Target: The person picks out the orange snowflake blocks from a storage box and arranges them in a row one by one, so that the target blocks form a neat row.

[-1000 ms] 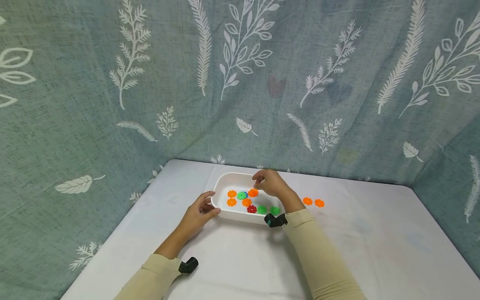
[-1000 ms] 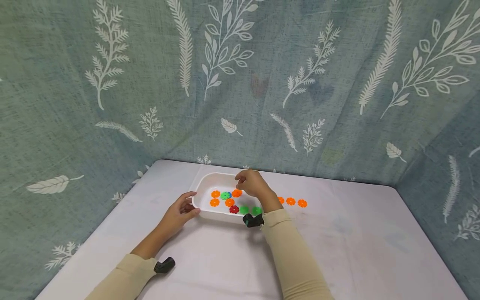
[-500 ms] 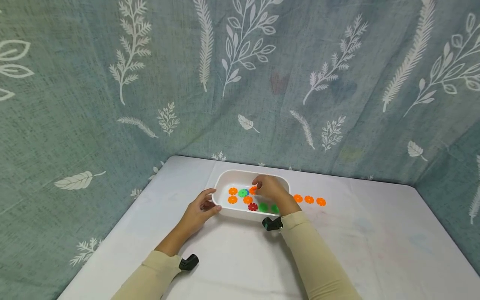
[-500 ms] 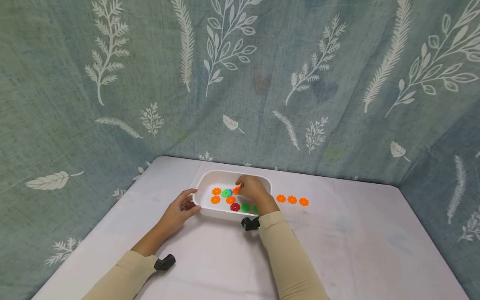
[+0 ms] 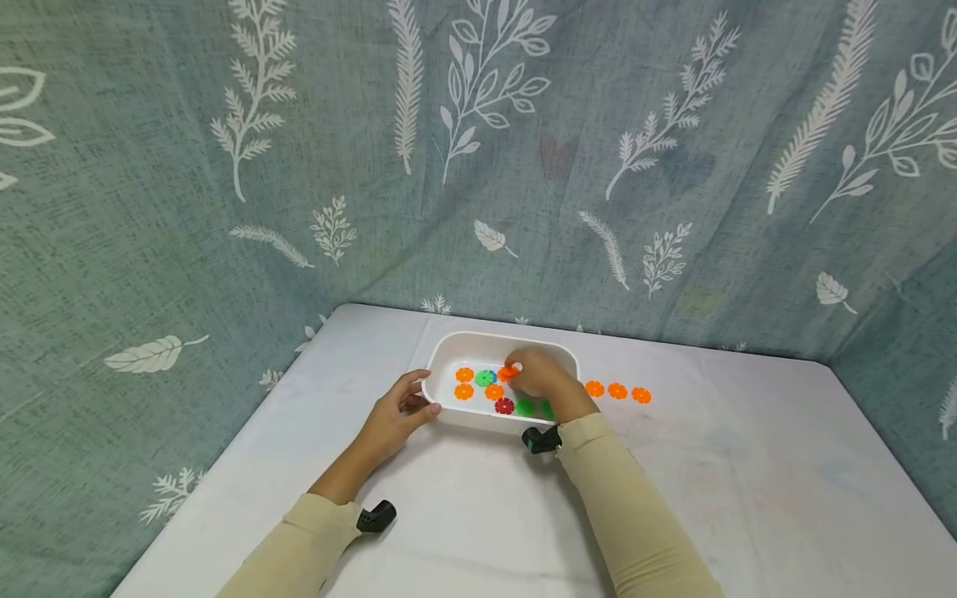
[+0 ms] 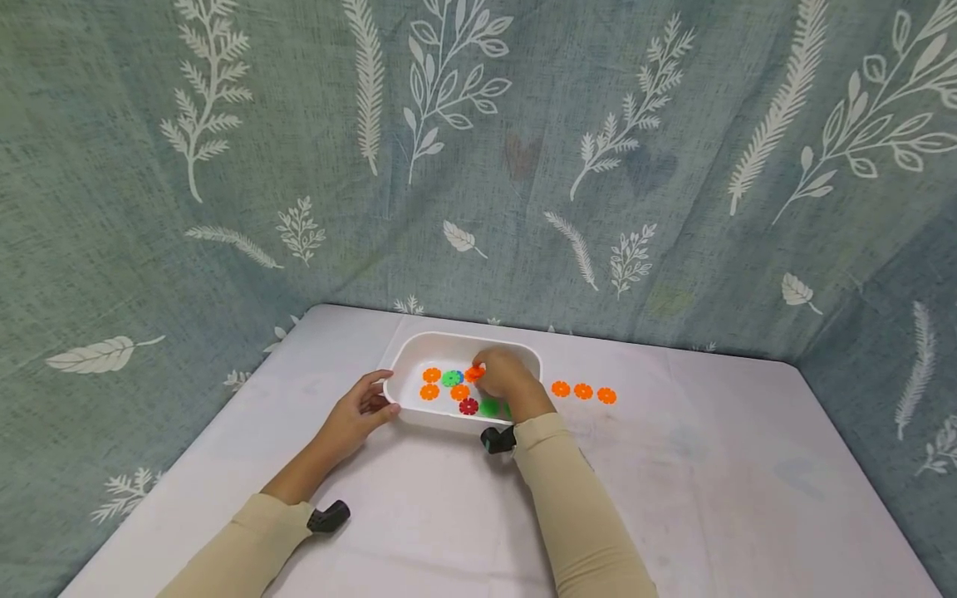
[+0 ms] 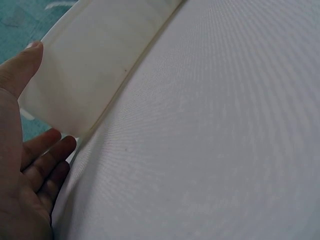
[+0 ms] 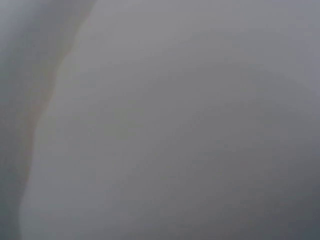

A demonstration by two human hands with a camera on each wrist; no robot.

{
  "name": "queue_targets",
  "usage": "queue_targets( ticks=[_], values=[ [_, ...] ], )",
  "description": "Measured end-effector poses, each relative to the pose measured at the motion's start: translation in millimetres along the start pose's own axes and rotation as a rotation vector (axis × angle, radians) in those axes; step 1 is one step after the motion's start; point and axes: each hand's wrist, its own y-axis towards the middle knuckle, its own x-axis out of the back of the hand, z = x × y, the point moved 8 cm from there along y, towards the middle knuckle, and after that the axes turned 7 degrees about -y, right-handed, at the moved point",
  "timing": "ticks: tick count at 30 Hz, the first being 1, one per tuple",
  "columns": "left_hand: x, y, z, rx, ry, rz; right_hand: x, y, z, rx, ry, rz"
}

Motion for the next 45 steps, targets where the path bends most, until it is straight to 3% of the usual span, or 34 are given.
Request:
queue_targets(
  ticks=[11,23,33,40,45],
  values=[
    [0.4,0.4,-1.0,-0.016,0.003,-0.002,4.9,-4.1,0.0,-0.038,-0.027,-0.008],
    [0.4,-0.4,-11.1,-0.016,-0.03,0.006,15.9,-4.5,-2.3,-0.053,-0.038,-0.092],
    [-1.9,-1.9,-0.1,-0.013,-0.02,0.002,22.5,-7.1,-5.9,-0.036,-0.055,-0.137],
    [-2.9,-2.6,0.3,-0.015,-0.014,0.0,30.7,-17.9,-8.5,0.0,0.079,-0.125],
    [-0.4,-0.7,-0.1,-0.039,-0.009,-0.002,43.6,-28.0,-5.1,0.039,0.099,-0.135]
  ],
)
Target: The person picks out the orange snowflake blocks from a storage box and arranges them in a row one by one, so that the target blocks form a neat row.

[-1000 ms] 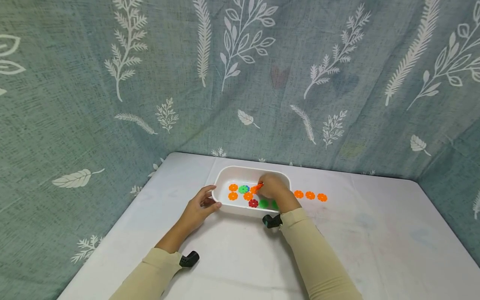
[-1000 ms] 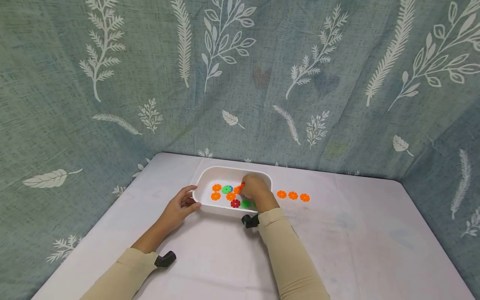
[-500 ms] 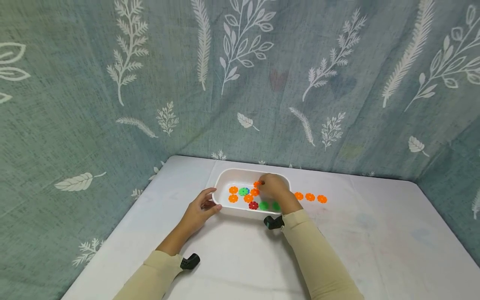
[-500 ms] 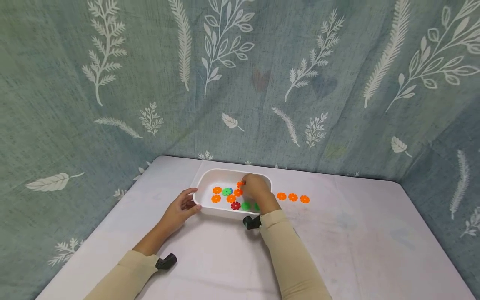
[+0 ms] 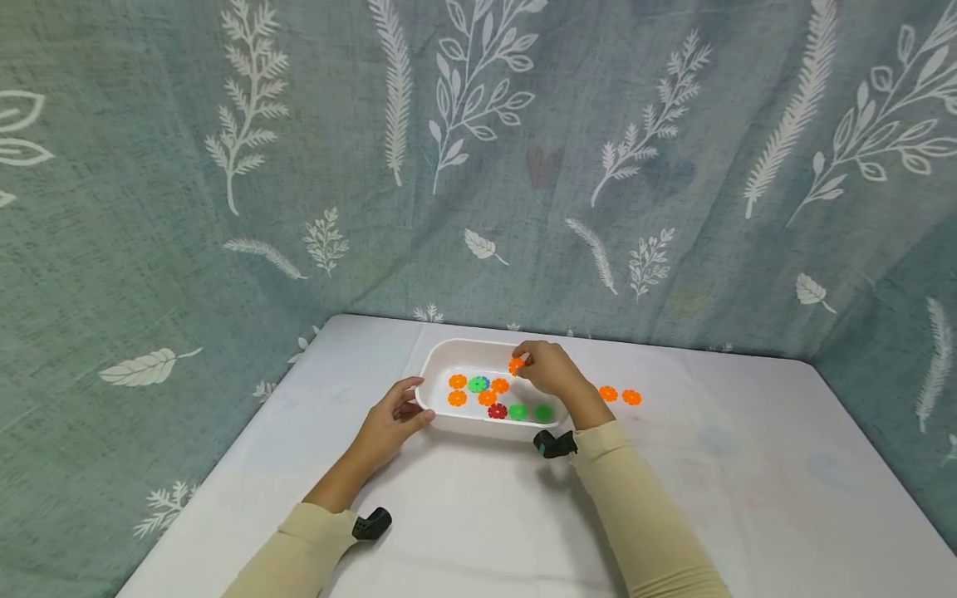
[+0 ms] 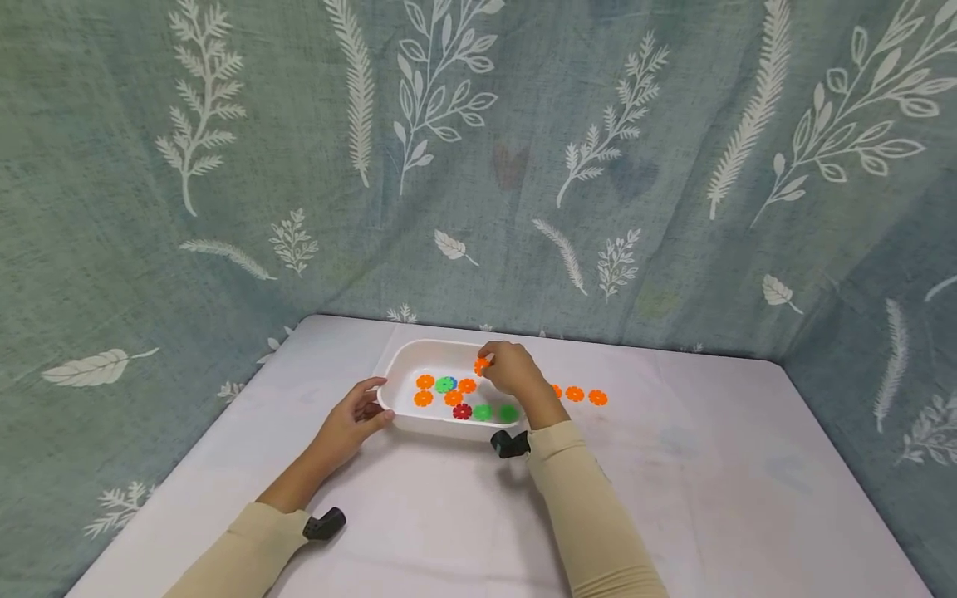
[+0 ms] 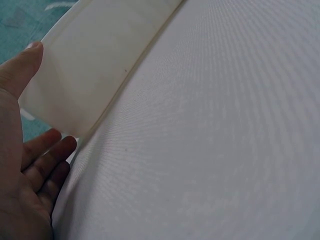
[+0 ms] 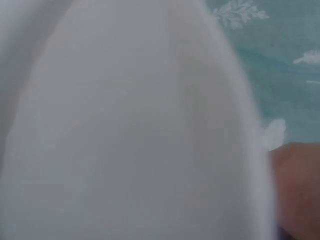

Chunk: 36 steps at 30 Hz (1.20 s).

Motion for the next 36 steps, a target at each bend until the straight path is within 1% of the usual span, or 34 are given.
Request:
queue_targets(
  ticks=[3,6,11,17,23,32,36],
  values=[
    [0.0,0.9,-0.9,-0.018,-0.006,0.005,6.7,-5.2,0.5,0.006,0.01,0.008],
    [-1.1,0.9,-1.8,-0.015,-0.015,0.01,11.5,-9.5,-1.0,0.02,0.01,0.031],
    [-0.2,0.6,1.2,0.009,-0.011,0.006,16.2,-13.3,-3.5,0.036,0.022,0.06],
    [-0.7,0.0,2.0,0.042,-0.007,0.01,21.5,-19.0,-15.9,0.0,0.096,0.085],
    [-0.9,0.5,1.1,0.036,-0.01,0.007,28.8,-25.9,-28.1,-0.023,0.157,0.064],
    [-0.3,1.5,0.4,0.022,-0.01,0.011,36.3,-32.9,-51.3,-0.055,0.175,0.019],
    [-0.6,1.6,1.6,0.035,-0.006,0.009,39.2,-36.5,-60.1,-0.078,0.189,0.0]
  ],
)
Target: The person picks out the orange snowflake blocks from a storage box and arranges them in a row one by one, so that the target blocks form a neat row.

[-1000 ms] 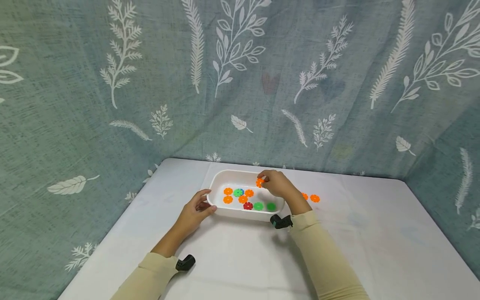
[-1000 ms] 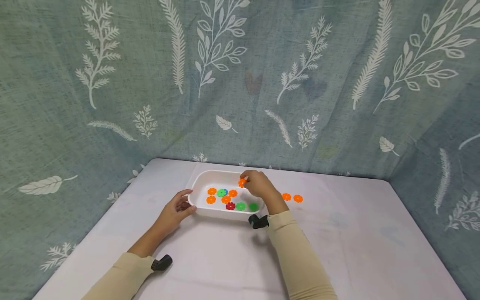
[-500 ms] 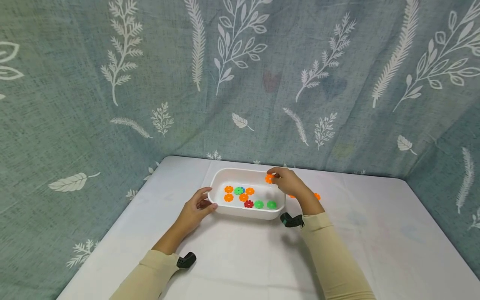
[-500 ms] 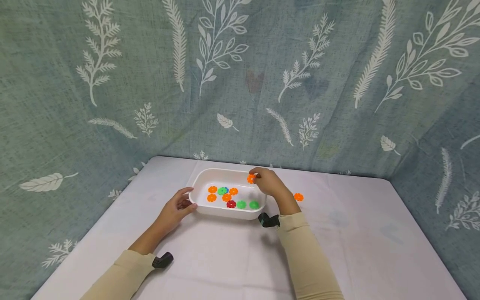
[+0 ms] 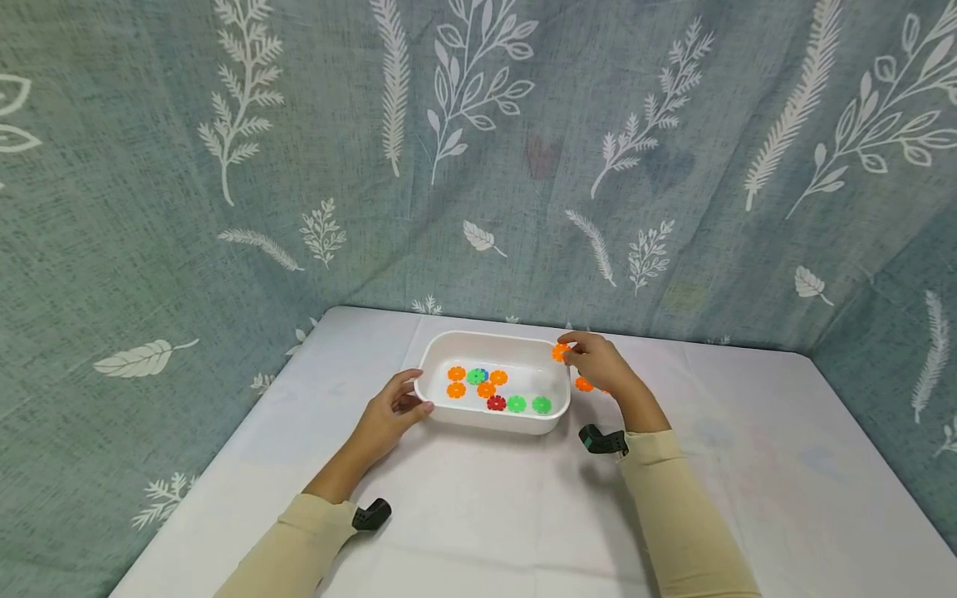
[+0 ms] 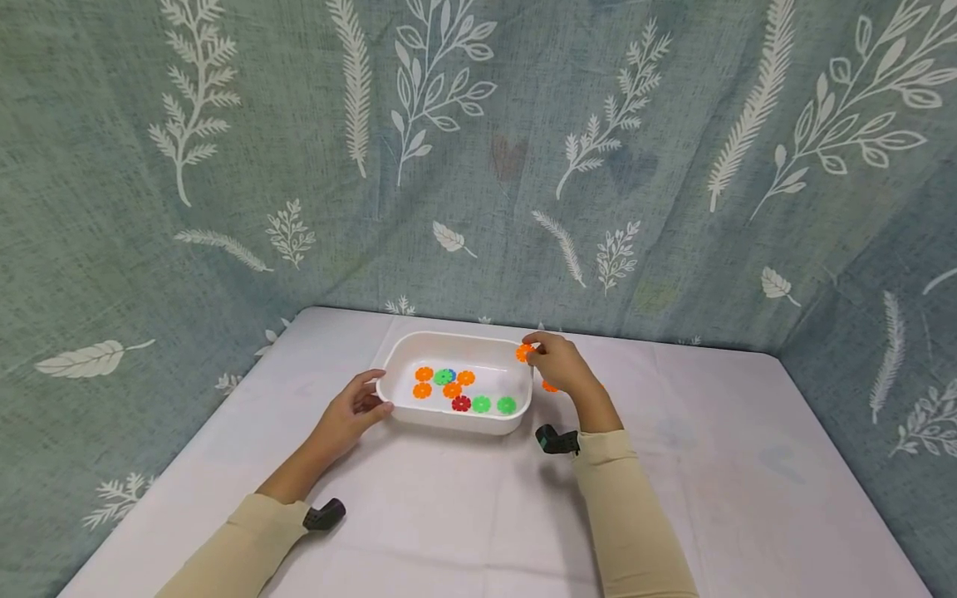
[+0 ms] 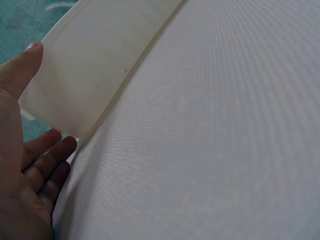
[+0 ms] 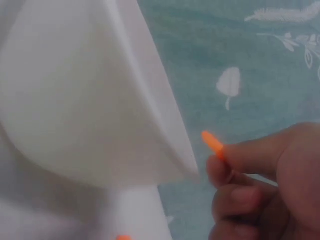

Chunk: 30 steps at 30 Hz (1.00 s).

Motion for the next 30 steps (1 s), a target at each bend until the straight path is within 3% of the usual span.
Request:
queue_targets(
  ticks=[9,30],
  values=[
    [0.0,-0.2,-0.8,0.007,0.018,0.002,9.8,-5.4,-20.0,-0.046,0.028,-0.068],
    [-0.7,0.3,-3.1,-0.007,0.014,0.003,22.0,-25.2,-82.6,-0.148,0.002,-0.057]
  ],
)
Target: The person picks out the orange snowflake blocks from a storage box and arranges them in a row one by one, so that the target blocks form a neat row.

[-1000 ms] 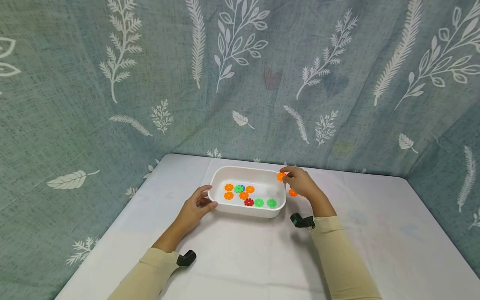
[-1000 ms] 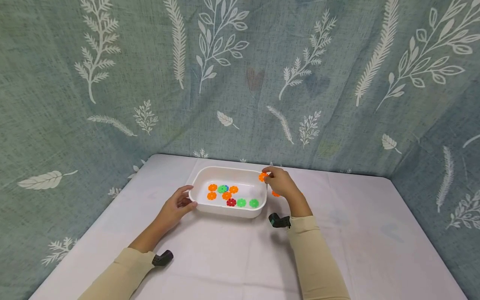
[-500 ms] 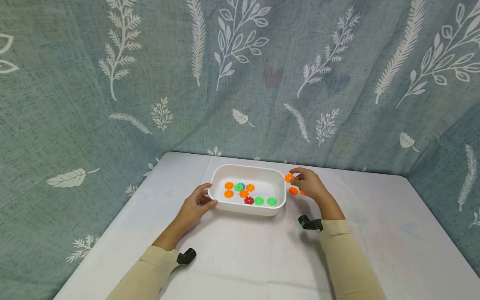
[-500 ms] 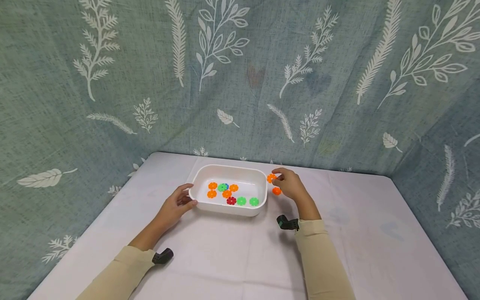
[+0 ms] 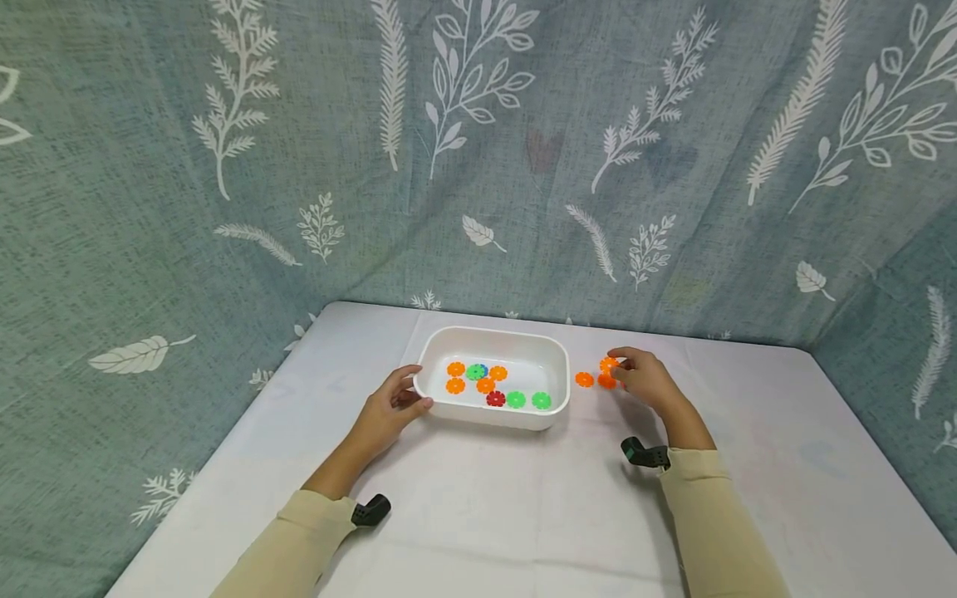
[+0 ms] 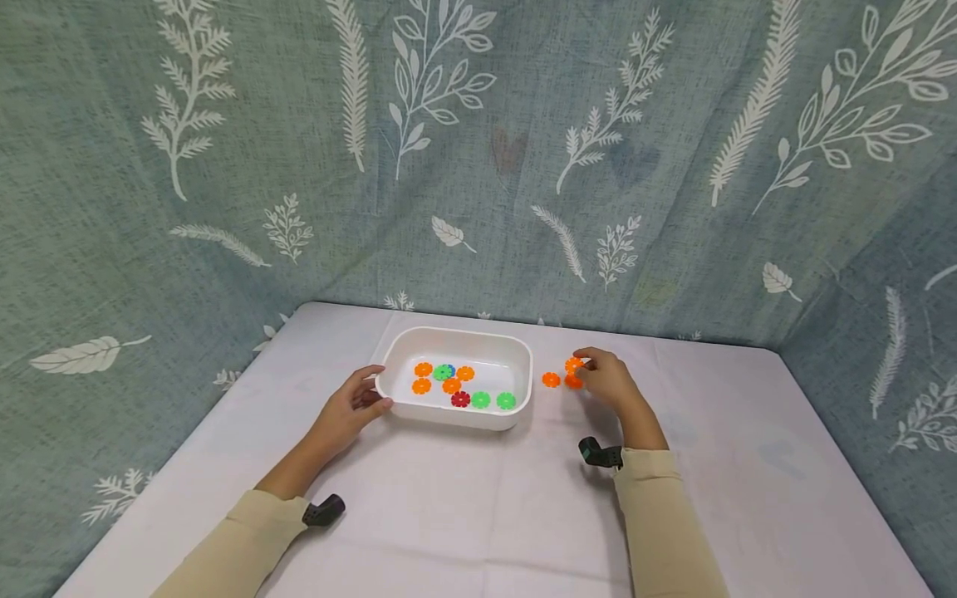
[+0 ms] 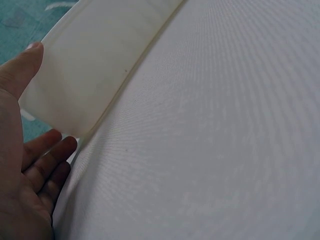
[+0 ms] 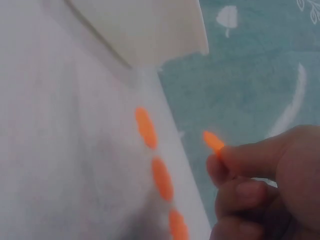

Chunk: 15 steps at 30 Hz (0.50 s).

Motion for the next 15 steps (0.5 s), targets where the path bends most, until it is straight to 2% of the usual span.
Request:
queue_targets(
  ticks=[8,15],
  values=[
    [0.3,-0.1,-0.3,0.019,-0.02,0.0,5.9,-5.3,-18.8,-0.011,0.012,-0.006],
    [0.2,1.9,3.4,0.013,-0.025,0.01,6.9,-8.7,-34.5,-0.066,0.0,-0.01]
  ],
)
